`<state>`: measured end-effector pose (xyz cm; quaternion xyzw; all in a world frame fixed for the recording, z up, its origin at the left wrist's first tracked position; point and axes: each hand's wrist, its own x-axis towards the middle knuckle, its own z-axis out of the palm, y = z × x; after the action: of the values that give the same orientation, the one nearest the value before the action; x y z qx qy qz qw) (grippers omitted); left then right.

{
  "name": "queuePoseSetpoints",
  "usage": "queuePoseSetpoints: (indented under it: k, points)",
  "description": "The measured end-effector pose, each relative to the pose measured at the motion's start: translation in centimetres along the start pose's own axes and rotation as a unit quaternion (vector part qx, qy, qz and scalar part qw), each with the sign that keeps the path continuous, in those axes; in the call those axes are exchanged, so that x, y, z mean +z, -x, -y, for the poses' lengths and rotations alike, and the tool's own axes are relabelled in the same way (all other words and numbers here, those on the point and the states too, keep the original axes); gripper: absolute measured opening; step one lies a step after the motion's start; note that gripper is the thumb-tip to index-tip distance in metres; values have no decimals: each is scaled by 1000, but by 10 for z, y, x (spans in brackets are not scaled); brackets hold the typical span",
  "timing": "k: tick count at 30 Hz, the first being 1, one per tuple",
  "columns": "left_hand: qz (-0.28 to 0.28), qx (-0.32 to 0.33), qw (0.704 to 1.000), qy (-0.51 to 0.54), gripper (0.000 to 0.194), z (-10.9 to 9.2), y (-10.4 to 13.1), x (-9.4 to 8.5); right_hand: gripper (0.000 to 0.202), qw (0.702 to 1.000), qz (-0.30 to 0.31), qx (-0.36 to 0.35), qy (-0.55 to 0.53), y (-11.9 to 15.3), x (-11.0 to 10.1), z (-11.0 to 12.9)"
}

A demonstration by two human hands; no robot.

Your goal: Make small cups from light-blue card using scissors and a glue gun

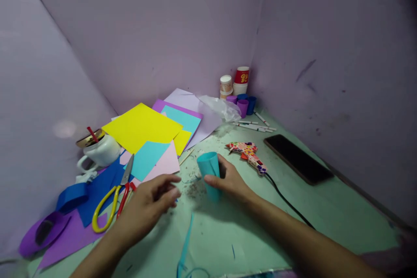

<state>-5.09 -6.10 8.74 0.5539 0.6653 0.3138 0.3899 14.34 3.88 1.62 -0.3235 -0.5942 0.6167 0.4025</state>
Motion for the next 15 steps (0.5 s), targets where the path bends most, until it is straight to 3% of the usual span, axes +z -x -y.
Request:
queuePoseSetpoints:
  k: [3, 6, 11, 15]
  points:
    - [-23, -14, 994, 105, 58, -2, -28, 37, 55, 997, -14, 18, 76, 4, 5, 3]
    - [-33, 30, 991, 130, 59, 0, -39, 59, 58, 997, 16, 12, 74, 9, 9, 3]
    - [-77, 89, 990, 83, 45, 8, -31, 59, 78, 995, 92, -40, 16, 13, 5, 1]
    - [-63, 110, 985, 119, 44, 16, -27, 55, 52, 992, 117, -44, -19, 8, 1, 2]
